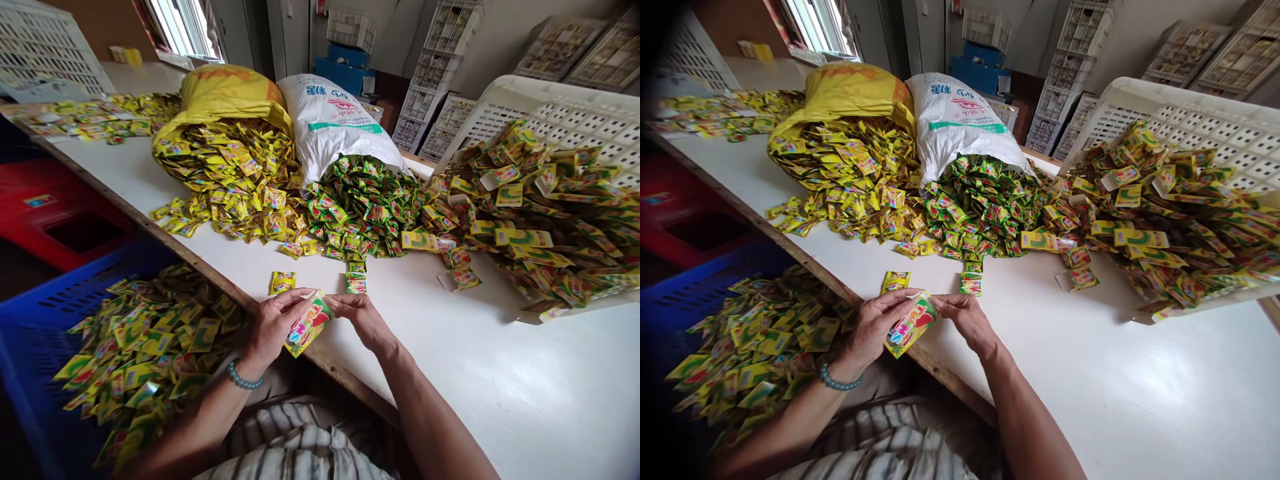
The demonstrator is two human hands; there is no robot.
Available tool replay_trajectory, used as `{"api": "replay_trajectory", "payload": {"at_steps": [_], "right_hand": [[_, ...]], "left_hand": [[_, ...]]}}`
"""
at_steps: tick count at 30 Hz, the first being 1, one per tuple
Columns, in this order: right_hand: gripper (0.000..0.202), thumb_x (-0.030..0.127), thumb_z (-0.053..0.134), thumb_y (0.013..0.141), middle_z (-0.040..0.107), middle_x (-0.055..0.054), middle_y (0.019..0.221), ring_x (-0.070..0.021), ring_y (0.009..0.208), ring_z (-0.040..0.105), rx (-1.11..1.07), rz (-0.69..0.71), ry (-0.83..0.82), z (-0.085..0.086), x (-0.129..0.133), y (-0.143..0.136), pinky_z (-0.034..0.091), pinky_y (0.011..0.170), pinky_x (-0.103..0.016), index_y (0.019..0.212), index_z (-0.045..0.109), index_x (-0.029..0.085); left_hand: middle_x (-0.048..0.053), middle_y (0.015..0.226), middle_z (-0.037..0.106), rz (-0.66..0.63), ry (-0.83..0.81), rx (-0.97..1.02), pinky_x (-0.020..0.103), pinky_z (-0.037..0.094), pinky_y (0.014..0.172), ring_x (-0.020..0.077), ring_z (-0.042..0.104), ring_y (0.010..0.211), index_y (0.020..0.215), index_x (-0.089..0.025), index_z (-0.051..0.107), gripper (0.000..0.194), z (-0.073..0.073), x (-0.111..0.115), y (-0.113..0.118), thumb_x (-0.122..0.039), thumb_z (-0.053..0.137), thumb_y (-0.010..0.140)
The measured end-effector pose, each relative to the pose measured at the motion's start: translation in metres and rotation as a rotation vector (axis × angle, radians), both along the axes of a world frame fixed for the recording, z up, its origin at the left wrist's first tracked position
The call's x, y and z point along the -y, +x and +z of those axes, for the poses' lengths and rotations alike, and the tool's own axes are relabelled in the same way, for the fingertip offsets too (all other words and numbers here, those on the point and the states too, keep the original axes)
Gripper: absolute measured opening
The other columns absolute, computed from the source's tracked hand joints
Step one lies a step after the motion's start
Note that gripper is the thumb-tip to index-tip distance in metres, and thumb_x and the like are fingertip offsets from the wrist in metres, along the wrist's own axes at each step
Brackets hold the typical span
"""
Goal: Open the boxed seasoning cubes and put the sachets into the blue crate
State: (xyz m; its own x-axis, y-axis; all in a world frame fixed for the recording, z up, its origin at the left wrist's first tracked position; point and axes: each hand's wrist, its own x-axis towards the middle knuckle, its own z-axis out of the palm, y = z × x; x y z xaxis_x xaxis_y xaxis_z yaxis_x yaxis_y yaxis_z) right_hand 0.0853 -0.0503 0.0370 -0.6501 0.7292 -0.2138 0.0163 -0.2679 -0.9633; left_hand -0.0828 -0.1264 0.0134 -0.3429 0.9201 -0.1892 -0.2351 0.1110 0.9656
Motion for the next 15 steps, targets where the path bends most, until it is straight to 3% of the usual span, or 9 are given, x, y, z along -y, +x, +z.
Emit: {"api": "replay_trajectory", "payload": {"at_steps": [5, 10, 15], "right_hand": [[0.029, 0.043, 0.069, 0.08, 0.072, -0.001, 0.079, -0.0175, 0.079, 0.057, -0.009, -0.012, 0.017, 0.0019, 0.0013, -0.0009, 0.043, 0.082, -0.032, 0.097, 0.079, 0.022], [0.026, 0.041, 0.066, 0.082, 0.069, 0.0, 0.069, -0.0144, 0.066, 0.051, 0.114, -0.082, 0.126, 0.0005, 0.002, -0.002, 0.041, 0.066, -0.027, 0.092, 0.08, 0.021], [0.028, 0.04, 0.059, 0.089, 0.074, -0.004, 0.086, -0.0187, 0.079, 0.061, 0.113, 0.016, 0.398, 0.005, 0.0029, -0.0001, 0.045, 0.078, -0.032, 0.098, 0.079, 0.023]], "left_hand": [[0.006, 0.09, 0.077, 0.005, 0.002, -0.024, 0.027, 0.055, 0.073, 0.0214, 0.071, 0.081, 0.096, -0.018, 0.075, 0.033, 0.0017, 0.0007, -0.0006, -0.04, 0.077, 0.071], [0.007, 0.092, 0.077, -0.004, 0.022, 0.021, 0.029, 0.056, 0.074, 0.0228, 0.071, 0.081, 0.097, -0.018, 0.074, 0.034, 0.0019, 0.0017, 0.0, -0.039, 0.079, 0.07], [0.005, 0.088, 0.077, -0.005, 0.022, 0.015, 0.027, 0.055, 0.071, 0.0203, 0.071, 0.076, 0.095, -0.019, 0.075, 0.029, 0.001, 0.0041, -0.0003, -0.037, 0.078, 0.071]]}}
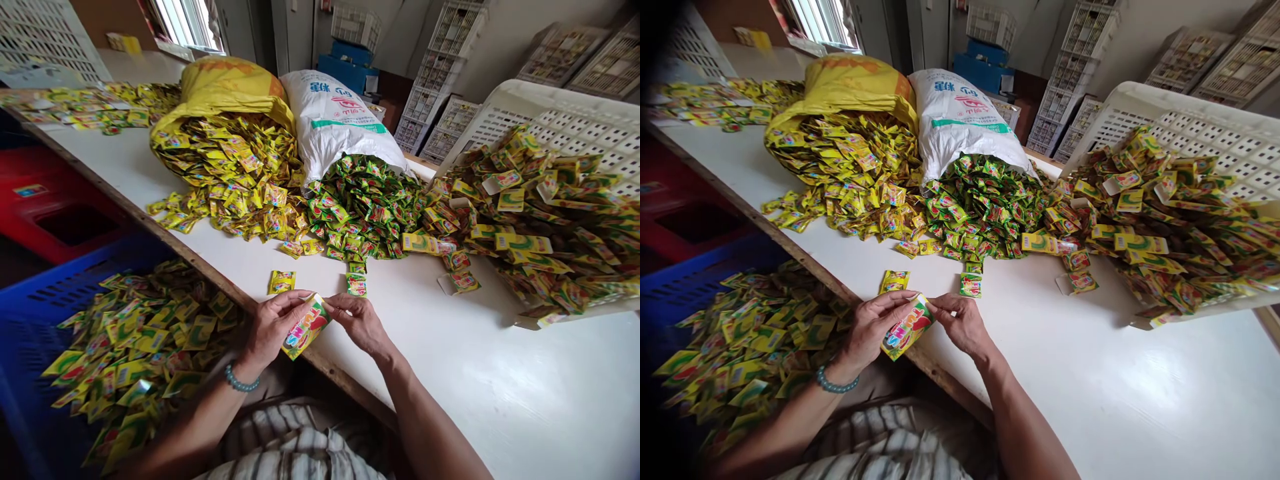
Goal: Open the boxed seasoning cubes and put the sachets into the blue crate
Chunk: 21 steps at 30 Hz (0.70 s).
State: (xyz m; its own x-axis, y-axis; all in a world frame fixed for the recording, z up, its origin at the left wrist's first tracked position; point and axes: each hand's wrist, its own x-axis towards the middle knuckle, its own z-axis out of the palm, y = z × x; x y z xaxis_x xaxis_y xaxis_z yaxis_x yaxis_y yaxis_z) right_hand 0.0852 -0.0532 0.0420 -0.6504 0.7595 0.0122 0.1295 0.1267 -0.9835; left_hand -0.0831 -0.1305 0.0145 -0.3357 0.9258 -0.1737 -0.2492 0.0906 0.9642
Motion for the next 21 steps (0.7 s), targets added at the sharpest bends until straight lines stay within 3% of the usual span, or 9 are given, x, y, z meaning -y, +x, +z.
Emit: {"api": "replay_trajectory", "payload": {"at_steps": [4, 10, 14, 21], "right_hand": [[0.03, 0.04, 0.052, 0.094, 0.075, -0.004, 0.091, -0.0197, 0.086, 0.062, 0.02, 0.051, 0.165, 0.002, 0.003, 0.001, 0.045, 0.086, -0.034, 0.105, 0.076, 0.026], [0.045, 0.042, 0.054, 0.093, 0.073, -0.007, 0.107, -0.0222, 0.09, 0.064, 0.089, -0.085, 0.219, -0.013, 0.02, -0.016, 0.05, 0.085, -0.036, 0.133, 0.059, 0.025], [0.042, 0.038, 0.049, 0.096, 0.065, -0.006, 0.128, -0.0234, 0.112, 0.061, 0.018, -0.101, 0.221, -0.016, 0.028, -0.028, 0.046, 0.098, -0.036, 0.136, 0.055, 0.028], [0.043, 0.043, 0.059, 0.09, 0.071, -0.006, 0.107, -0.0204, 0.09, 0.061, 0.002, -0.157, 0.198, -0.014, 0.027, -0.027, 0.049, 0.087, -0.035, 0.13, 0.061, 0.027]], "left_hand": [[0.006, 0.091, 0.077, 0.011, 0.01, -0.02, 0.027, 0.055, 0.076, 0.0204, 0.07, 0.081, 0.094, -0.018, 0.075, 0.029, 0.001, 0.0, -0.001, -0.037, 0.077, 0.072], [0.003, 0.078, 0.074, 0.04, 0.008, 0.007, 0.025, 0.052, 0.066, 0.0184, 0.069, 0.071, 0.101, -0.018, 0.069, 0.037, 0.009, -0.003, 0.004, -0.038, 0.078, 0.071], [0.0, 0.074, 0.071, 0.101, 0.015, 0.063, 0.022, 0.05, 0.062, 0.015, 0.066, 0.066, 0.097, -0.019, 0.066, 0.035, 0.012, -0.003, 0.005, -0.036, 0.079, 0.07], [0.0, 0.072, 0.071, 0.103, -0.005, 0.13, 0.024, 0.051, 0.061, 0.0157, 0.066, 0.064, 0.097, -0.018, 0.066, 0.04, 0.014, -0.008, 0.009, -0.038, 0.081, 0.066]]}}
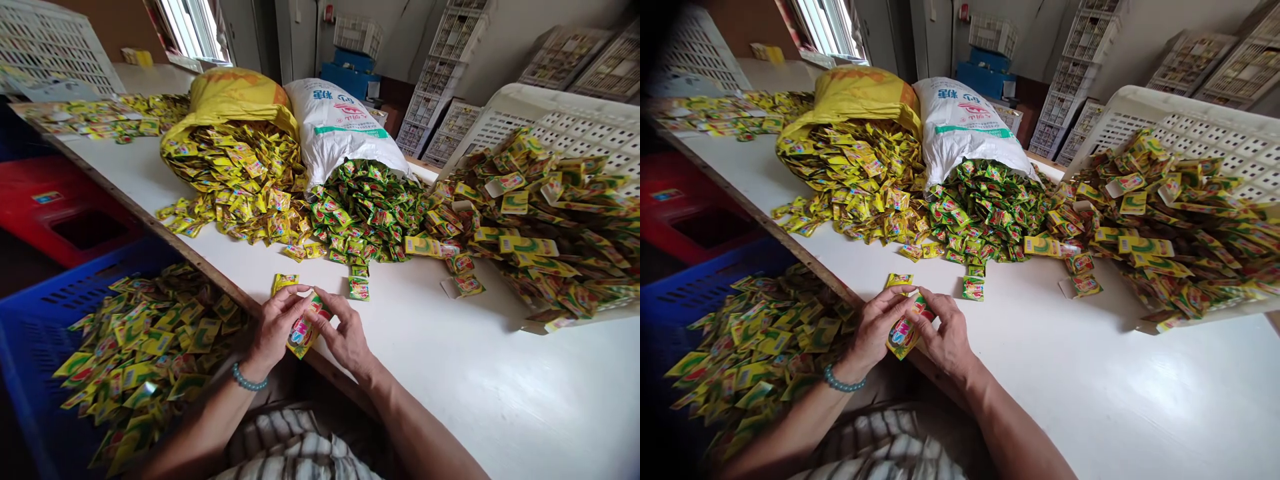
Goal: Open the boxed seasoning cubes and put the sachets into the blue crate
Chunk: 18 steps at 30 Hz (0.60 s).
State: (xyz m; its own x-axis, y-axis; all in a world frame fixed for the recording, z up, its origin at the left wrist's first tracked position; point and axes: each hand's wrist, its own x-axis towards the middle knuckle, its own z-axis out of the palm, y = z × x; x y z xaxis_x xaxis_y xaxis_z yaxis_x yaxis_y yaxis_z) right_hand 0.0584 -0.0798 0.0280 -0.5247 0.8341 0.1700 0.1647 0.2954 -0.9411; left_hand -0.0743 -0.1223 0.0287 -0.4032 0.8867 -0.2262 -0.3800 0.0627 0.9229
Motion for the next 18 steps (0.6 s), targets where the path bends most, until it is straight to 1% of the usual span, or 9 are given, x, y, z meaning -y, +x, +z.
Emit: {"api": "replay_trajectory", "payload": {"at_steps": [3, 6, 7, 9, 10, 12, 14, 15, 18], "right_hand": [[0.044, 0.042, 0.054, 0.093, 0.07, -0.006, 0.11, -0.0198, 0.095, 0.061, 0.018, 0.067, 0.085, 0.001, 0.002, -0.001, 0.048, 0.09, -0.033, 0.135, 0.057, 0.028], [0.041, 0.039, 0.053, 0.094, 0.067, -0.008, 0.12, -0.0225, 0.112, 0.058, 0.085, 0.126, 0.202, -0.003, -0.004, 0.002, 0.044, 0.099, -0.036, 0.133, 0.058, 0.026], [0.04, 0.038, 0.053, 0.093, 0.067, -0.009, 0.122, -0.0239, 0.115, 0.056, 0.118, 0.087, 0.243, -0.005, -0.009, 0.005, 0.042, 0.102, -0.038, 0.131, 0.06, 0.024], [0.039, 0.032, 0.053, 0.092, 0.067, -0.012, 0.122, -0.0265, 0.116, 0.056, 0.211, -0.078, 0.29, -0.012, -0.023, 0.014, 0.04, 0.103, -0.043, 0.128, 0.061, 0.02], [0.04, 0.028, 0.053, 0.09, 0.066, -0.013, 0.123, -0.0278, 0.117, 0.055, 0.274, -0.188, 0.286, -0.015, -0.031, 0.02, 0.04, 0.102, -0.045, 0.128, 0.061, 0.019], [0.048, 0.023, 0.056, 0.085, 0.061, -0.014, 0.13, -0.0311, 0.123, 0.049, 0.432, -0.316, 0.262, -0.022, -0.044, 0.031, 0.039, 0.101, -0.048, 0.133, 0.057, 0.019], [0.052, 0.018, 0.056, 0.083, 0.059, -0.013, 0.134, -0.0314, 0.124, 0.048, 0.561, -0.32, 0.248, -0.028, -0.053, 0.039, 0.04, 0.098, -0.047, 0.135, 0.055, 0.021], [0.051, 0.016, 0.055, 0.083, 0.061, -0.013, 0.132, -0.0304, 0.122, 0.049, 0.599, -0.288, 0.256, -0.03, -0.056, 0.041, 0.04, 0.097, -0.045, 0.133, 0.056, 0.022], [0.04, 0.012, 0.048, 0.086, 0.07, -0.011, 0.115, -0.0261, 0.105, 0.058, 0.592, -0.209, 0.296, -0.035, -0.059, 0.044, 0.041, 0.091, -0.039, 0.12, 0.065, 0.022]], "left_hand": [[0.002, 0.074, 0.072, 0.015, -0.018, -0.027, 0.023, 0.05, 0.06, 0.0159, 0.065, 0.063, 0.095, -0.018, 0.065, 0.042, 0.004, 0.003, -0.003, -0.039, 0.082, 0.063], [0.004, 0.08, 0.074, -0.035, -0.109, -0.187, 0.026, 0.05, 0.058, 0.0187, 0.065, 0.065, 0.095, -0.018, 0.066, 0.045, 0.014, 0.015, -0.033, -0.045, 0.08, 0.062], [0.005, 0.081, 0.074, -0.04, -0.159, -0.311, 0.026, 0.049, 0.058, 0.0194, 0.065, 0.065, 0.094, -0.018, 0.067, 0.045, 0.019, 0.02, -0.05, -0.049, 0.078, 0.062], [0.005, 0.08, 0.074, -0.006, -0.269, -0.634, 0.027, 0.047, 0.06, 0.0212, 0.064, 0.068, 0.09, -0.018, 0.069, 0.046, 0.031, 0.029, -0.085, -0.055, 0.074, 0.063], [0.004, 0.082, 0.074, 0.022, -0.32, -0.812, 0.029, 0.049, 0.065, 0.0227, 0.064, 0.073, 0.091, -0.019, 0.069, 0.044, 0.037, 0.031, -0.101, -0.056, 0.069, 0.066], [0.005, 0.094, 0.074, 0.095, -0.376, -1.196, 0.035, 0.049, 0.079, 0.0274, 0.065, 0.087, 0.098, -0.021, 0.068, 0.042, 0.045, 0.031, -0.121, -0.052, 0.063, 0.072], [0.011, 0.104, 0.071, 0.102, -0.364, -1.479, 0.04, 0.046, 0.09, 0.0321, 0.062, 0.098, 0.105, -0.019, 0.067, 0.043, 0.045, 0.022, -0.122, -0.049, 0.059, 0.076], [0.015, 0.105, 0.07, 0.068, -0.349, -1.553, 0.041, 0.046, 0.091, 0.0336, 0.061, 0.099, 0.106, -0.016, 0.067, 0.044, 0.042, 0.014, -0.116, -0.049, 0.057, 0.078], [0.02, 0.095, 0.068, -0.088, -0.444, -1.613, 0.044, 0.046, 0.087, 0.0356, 0.061, 0.096, 0.097, -0.013, 0.069, 0.042, 0.023, -0.017, -0.086, -0.049, 0.057, 0.079]]}}
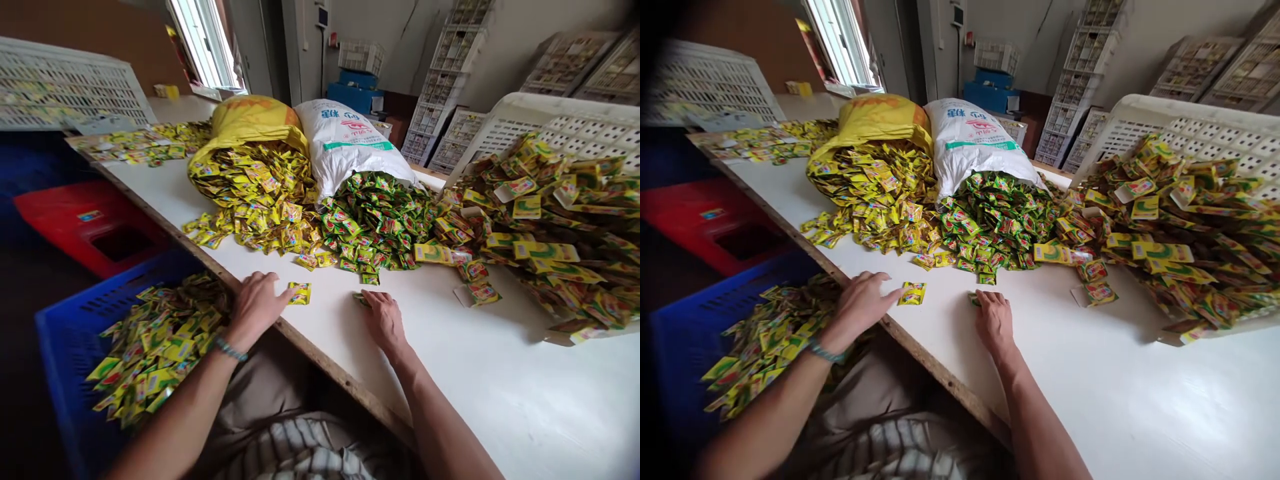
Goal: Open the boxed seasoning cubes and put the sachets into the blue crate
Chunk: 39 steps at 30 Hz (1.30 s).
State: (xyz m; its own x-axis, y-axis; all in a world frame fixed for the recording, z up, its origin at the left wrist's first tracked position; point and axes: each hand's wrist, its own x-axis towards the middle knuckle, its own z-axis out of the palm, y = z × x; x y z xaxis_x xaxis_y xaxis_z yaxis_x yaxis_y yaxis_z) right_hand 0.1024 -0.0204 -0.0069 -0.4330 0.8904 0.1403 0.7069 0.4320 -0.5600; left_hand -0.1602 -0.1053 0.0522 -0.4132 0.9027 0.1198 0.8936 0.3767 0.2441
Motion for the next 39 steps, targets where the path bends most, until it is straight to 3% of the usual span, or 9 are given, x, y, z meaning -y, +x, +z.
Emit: {"api": "replay_trajectory", "payload": {"at_steps": [3, 6, 10, 14, 19, 28, 34, 36, 39], "right_hand": [[0.024, 0.025, 0.05, 0.089, 0.072, -0.008, 0.089, -0.0218, 0.079, 0.06, -0.189, -0.102, -0.119, 0.0, -0.001, 0.001, 0.044, 0.074, -0.034, 0.105, 0.067, 0.02], [0.024, 0.042, 0.057, 0.085, 0.065, -0.003, 0.076, -0.0162, 0.066, 0.056, -0.566, -0.17, -0.39, 0.007, 0.0, 0.0, 0.042, 0.06, -0.027, 0.091, 0.063, 0.019], [0.037, 0.051, 0.066, 0.077, 0.063, -0.002, 0.083, -0.012, 0.062, 0.056, -0.93, -0.121, -0.666, 0.026, 0.005, -0.005, 0.039, 0.05, -0.022, 0.096, 0.06, 0.019], [0.045, 0.045, 0.078, 0.068, 0.061, 0.004, 0.071, -0.0093, 0.053, 0.053, -1.036, -0.114, -0.757, 0.037, 0.009, -0.008, 0.038, 0.05, -0.022, 0.097, 0.054, 0.021], [0.044, 0.048, 0.081, 0.062, 0.057, 0.004, 0.065, -0.0109, 0.058, 0.052, -0.945, 0.005, -0.774, 0.03, 0.011, -0.01, 0.041, 0.057, -0.025, 0.082, 0.055, 0.019], [0.039, 0.055, 0.071, 0.07, 0.052, 0.002, 0.068, -0.0106, 0.059, 0.044, -0.781, -0.075, -0.587, 0.016, 0.012, -0.019, 0.037, 0.055, -0.024, 0.083, 0.061, 0.019], [0.069, 0.05, 0.082, 0.06, 0.057, -0.003, 0.094, -0.0138, 0.076, 0.051, -0.773, -0.204, -0.588, 0.03, 0.01, -0.015, 0.043, 0.064, -0.026, 0.119, 0.058, 0.02], [0.069, 0.049, 0.086, 0.055, 0.058, -0.004, 0.098, -0.015, 0.08, 0.052, -0.809, -0.225, -0.627, 0.034, 0.011, -0.014, 0.044, 0.068, -0.026, 0.113, 0.062, 0.019], [0.054, 0.054, 0.082, 0.057, 0.059, -0.001, 0.076, -0.0122, 0.066, 0.051, -0.985, -0.139, -0.776, 0.035, 0.008, -0.013, 0.043, 0.063, -0.026, 0.089, 0.065, 0.015]], "left_hand": [[0.023, 0.101, 0.066, 0.043, -0.109, 0.033, 0.045, 0.045, 0.083, 0.0398, 0.058, 0.103, 0.092, -0.013, 0.067, 0.033, -0.017, -0.024, 0.026, -0.041, 0.064, 0.075], [0.02, 0.1, 0.068, -0.004, -0.015, 0.138, 0.04, 0.046, 0.079, 0.0369, 0.061, 0.1, 0.092, -0.016, 0.063, 0.022, -0.027, -0.032, 0.04, -0.029, 0.062, 0.075], [0.006, 0.075, 0.071, -0.081, 0.167, 0.612, 0.03, 0.047, 0.063, 0.0248, 0.065, 0.07, 0.085, -0.022, 0.062, 0.016, -0.031, -0.033, 0.052, -0.032, 0.067, 0.073], [0.002, 0.072, 0.073, -0.091, 0.167, 1.219, 0.026, 0.048, 0.054, 0.0182, 0.064, 0.058, 0.08, -0.02, 0.065, 0.029, -0.028, -0.038, 0.071, -0.035, 0.077, 0.058], [0.004, 0.069, 0.072, -0.143, 0.055, 1.472, 0.025, 0.048, 0.056, 0.0169, 0.063, 0.06, 0.086, -0.014, 0.07, 0.03, -0.021, -0.039, 0.089, -0.028, 0.073, 0.059], [0.006, 0.082, 0.073, -0.096, 0.077, 1.483, 0.025, 0.049, 0.062, 0.0172, 0.063, 0.07, 0.095, -0.014, 0.069, 0.044, -0.023, -0.033, 0.091, -0.047, 0.076, 0.066], [0.003, 0.072, 0.073, -0.047, 0.067, 1.453, 0.024, 0.046, 0.059, 0.0172, 0.063, 0.066, 0.093, -0.016, 0.066, 0.05, -0.03, -0.045, 0.088, -0.041, 0.082, 0.053], [0.002, 0.069, 0.072, -0.093, 0.064, 1.427, 0.025, 0.047, 0.059, 0.0178, 0.063, 0.064, 0.095, -0.016, 0.064, 0.05, -0.028, -0.052, 0.09, -0.042, 0.08, 0.054], [0.0, 0.062, 0.07, -0.207, 0.041, 1.331, 0.028, 0.048, 0.059, 0.0196, 0.064, 0.062, 0.102, -0.017, 0.061, 0.055, -0.022, -0.068, 0.096, -0.049, 0.076, 0.059]]}}
